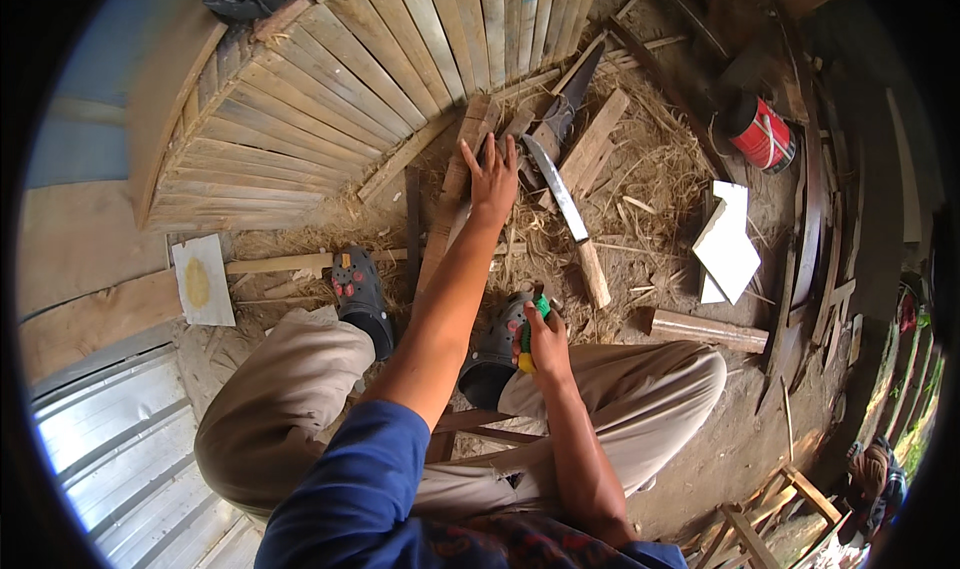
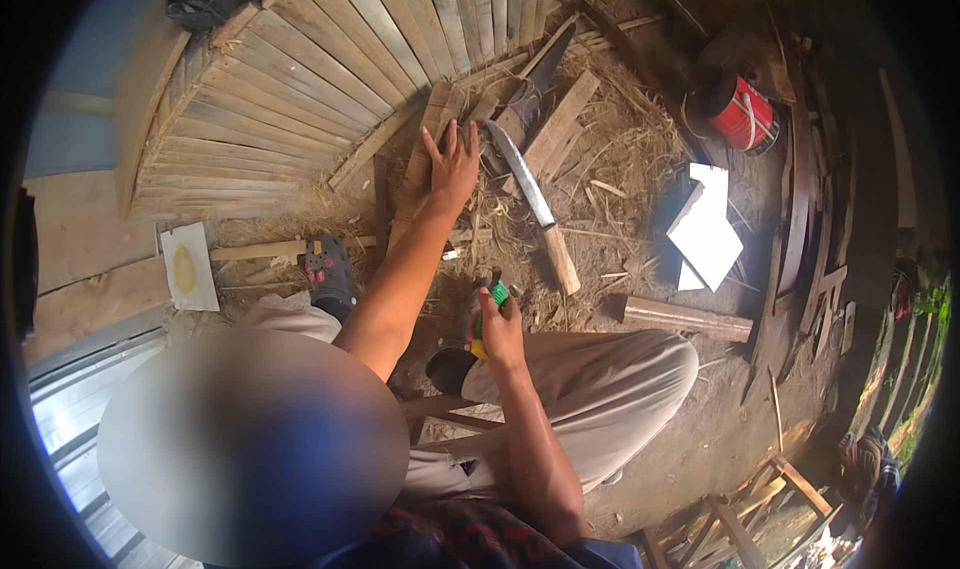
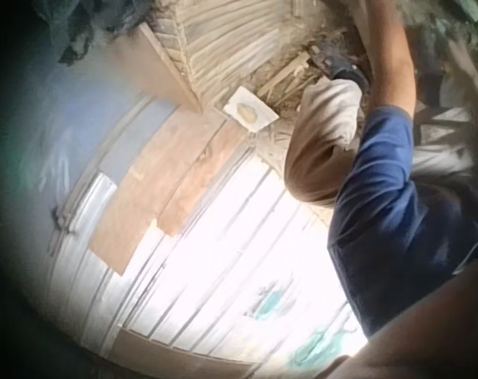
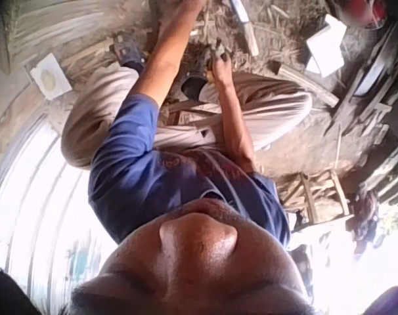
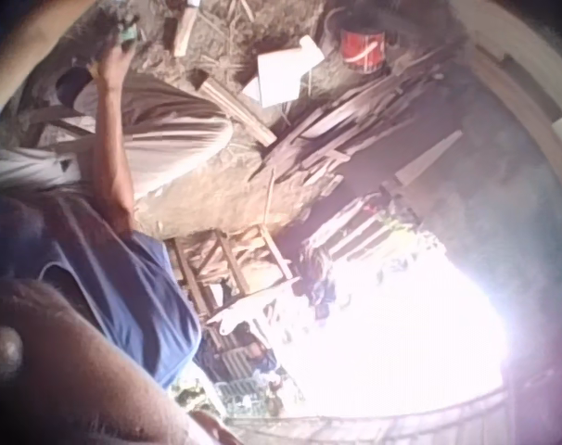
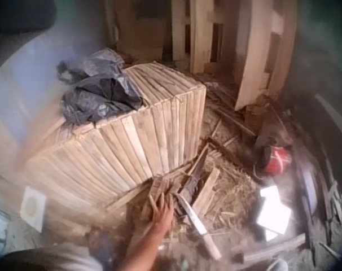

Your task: The person sits on the floor and uses a scraper to remove material from a rectangular wooden board. They flip the board and continue scraping, then set it aside and scrape a smaller wooden piece and a longer plank using the same tool.

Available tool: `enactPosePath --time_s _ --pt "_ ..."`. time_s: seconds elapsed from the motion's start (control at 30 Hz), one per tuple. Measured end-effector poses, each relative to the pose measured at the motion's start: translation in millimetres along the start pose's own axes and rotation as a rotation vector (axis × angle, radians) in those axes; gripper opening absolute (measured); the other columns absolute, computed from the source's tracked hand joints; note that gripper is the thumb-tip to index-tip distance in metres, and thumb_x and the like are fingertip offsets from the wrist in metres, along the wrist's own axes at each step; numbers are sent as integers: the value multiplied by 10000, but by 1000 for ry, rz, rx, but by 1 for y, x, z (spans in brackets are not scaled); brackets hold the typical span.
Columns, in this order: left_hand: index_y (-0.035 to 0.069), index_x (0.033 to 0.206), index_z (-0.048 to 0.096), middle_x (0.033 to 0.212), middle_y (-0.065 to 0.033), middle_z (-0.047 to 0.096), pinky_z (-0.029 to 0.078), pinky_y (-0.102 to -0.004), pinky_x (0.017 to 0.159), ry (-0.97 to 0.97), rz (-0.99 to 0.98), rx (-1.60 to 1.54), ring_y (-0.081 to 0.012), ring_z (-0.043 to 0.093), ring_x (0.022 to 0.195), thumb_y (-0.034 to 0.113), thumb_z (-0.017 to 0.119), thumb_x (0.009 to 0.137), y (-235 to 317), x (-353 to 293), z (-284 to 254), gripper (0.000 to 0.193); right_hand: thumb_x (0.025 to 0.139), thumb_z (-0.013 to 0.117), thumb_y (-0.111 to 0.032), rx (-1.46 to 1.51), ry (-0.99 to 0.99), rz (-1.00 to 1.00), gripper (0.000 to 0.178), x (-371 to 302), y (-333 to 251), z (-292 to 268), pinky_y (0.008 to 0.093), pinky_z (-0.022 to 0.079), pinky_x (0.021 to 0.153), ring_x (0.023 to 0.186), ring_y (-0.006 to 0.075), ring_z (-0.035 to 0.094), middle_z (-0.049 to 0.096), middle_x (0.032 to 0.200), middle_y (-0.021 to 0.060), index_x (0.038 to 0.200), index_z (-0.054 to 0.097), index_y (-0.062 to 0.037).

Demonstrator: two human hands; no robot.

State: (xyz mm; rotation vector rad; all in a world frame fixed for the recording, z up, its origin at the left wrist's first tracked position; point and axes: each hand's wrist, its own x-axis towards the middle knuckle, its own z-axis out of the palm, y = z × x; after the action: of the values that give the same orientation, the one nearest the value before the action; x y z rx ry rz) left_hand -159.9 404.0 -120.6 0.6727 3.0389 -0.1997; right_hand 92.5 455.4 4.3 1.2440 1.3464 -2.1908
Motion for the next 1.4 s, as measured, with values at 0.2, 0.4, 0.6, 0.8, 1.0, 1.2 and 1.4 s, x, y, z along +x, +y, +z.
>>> enactPosePath --time_s 0.2,0.4,0.6,0.8,1.0,1.2,1.4 --pt "-43 1509 399 1403 -185 567 61 -759 1180 -32 -61 67 -312 398 1402 150 614 962 -1 31 -5 619 1015 595 -312 86 42 -28 282 0 -3 4 329 424 397 464 178 526 522 657 76 1002 475 -58" --pt "-17 1195 652 1251 -170 625 102 -769 1166 4 -119 -84 -330 428 1357 165 745 861 -3 32 -12 392 1016 592 -306 94 57 -6 275 3 -9 5 326 420 397 461 178 521 520 644 78 990 478 -56" --pt "3 1209 547 1201 -195 572 307 -683 1103 180 -241 -552 -380 514 1226 178 739 874 -16 18 -31 424 1020 579 -296 167 3 -32 266 1 -15 3 325 428 405 466 176 521 541 651 100 1003 474 -52" --pt "-21 1212 508 1097 -177 599 519 -389 787 443 -124 -1263 -287 645 938 207 738 921 -29 -13 -79 436 990 664 -299 157 -9 -46 320 -1 -16 2 319 445 415 476 166 541 555 658 84 1039 481 -42" --pt "17 1274 536 1059 -90 625 639 -420 764 -277 -360 -1984 -226 693 926 233 675 975 -60 -113 -136 394 928 774 -236 -76 149 -400 418 8 -10 9 297 472 459 525 150 583 581 692 51 1136 483 -19" --pt "26 1220 615 1057 -62 677 581 -351 770 -352 -522 -1968 -185 708 954 215 699 969 -37 -169 -153 325 970 718 -179 90 -82 -469 513 1 6 21 281 526 782 921 131 618 639 1060 79 1360 448 14" --pt "4 1160 658 1065 -70 688 521 -299 851 -247 -556 -1697 -181 685 1008 255 735 945 -31 -179 -143 339 921 753 -86 207 -244 -407 477 -11 4 16 280 557 793 933 141 653 652 1077 93 1280 452 8"
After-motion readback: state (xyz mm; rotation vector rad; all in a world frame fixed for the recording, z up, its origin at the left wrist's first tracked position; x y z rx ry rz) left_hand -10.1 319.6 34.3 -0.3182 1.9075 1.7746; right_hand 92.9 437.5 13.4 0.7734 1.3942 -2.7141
